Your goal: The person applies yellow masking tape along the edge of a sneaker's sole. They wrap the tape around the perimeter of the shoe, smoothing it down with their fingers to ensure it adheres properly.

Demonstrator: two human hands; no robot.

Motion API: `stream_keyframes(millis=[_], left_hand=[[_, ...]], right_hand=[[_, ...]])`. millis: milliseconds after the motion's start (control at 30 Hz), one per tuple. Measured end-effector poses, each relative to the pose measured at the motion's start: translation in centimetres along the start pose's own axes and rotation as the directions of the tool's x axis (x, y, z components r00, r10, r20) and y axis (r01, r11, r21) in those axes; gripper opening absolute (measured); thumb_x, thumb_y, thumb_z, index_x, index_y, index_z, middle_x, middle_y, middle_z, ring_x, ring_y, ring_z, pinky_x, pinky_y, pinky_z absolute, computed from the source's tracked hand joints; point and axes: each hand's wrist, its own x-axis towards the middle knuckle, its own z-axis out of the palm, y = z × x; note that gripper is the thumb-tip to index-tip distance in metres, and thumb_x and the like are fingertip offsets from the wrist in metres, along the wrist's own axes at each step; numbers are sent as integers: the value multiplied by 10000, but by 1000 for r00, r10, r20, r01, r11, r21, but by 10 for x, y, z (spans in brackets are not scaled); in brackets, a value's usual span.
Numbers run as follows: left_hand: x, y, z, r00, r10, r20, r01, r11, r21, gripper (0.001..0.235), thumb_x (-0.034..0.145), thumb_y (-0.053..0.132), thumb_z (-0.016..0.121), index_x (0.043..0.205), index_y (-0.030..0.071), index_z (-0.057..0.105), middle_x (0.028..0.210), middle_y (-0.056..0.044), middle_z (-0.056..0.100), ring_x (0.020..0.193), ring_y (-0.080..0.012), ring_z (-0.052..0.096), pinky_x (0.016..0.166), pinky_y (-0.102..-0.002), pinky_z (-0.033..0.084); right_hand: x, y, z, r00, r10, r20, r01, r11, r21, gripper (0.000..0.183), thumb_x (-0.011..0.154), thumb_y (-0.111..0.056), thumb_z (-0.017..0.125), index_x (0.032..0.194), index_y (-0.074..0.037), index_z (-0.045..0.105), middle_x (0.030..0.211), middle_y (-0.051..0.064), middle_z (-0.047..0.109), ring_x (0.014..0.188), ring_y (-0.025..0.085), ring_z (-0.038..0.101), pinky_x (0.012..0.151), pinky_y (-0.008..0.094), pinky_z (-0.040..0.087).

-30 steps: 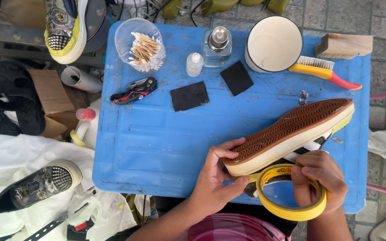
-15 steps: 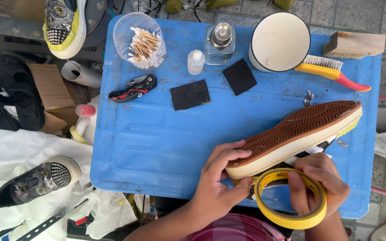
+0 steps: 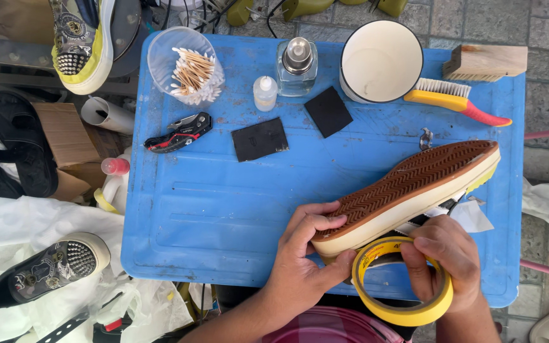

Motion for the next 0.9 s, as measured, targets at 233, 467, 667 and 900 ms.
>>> stream_keyframes(millis=[233,467,667,900], left_hand=[[3,5,0,1000,-16,-3,16,1000,-5,423,880,12,790,1256,45,600,1399,-191,571,1323,-278,627,1065,-374,549],[4,10,0,998,-66,-7,66,998,20,431,862,33,796,1243,43,595,1402,-190,569,1264,-262,646,1045,-370,546],[4,11,0,999,-34,-4,34,998,58,432,870,50,798,1249,52,591,1398,-193,565,1285,-292,640,1058,-384,539],[8,18,9,994,-89,-56,94,991,95,438,829,89,829,1192,79,583,1323,-176,572,1173,-278,656,975,-380,562]], right_hand=[[6,6,-18,1000,10,9,-9,995,-95,403,884,100,701,1149,-68,449,768,111,625,667,268,605,668,409,533],[15,5,-20,997,-64,37,69,988,-141,390,840,96,718,1121,-32,479,772,141,618,708,337,649,668,433,559],[23,2,-26,992,-108,73,121,970,-212,363,837,99,734,1097,-30,516,797,140,627,727,349,660,638,417,548],[21,-2,-25,996,-79,30,84,972,-221,338,859,127,714,1104,-19,533,756,107,618,684,308,649,630,397,542]])
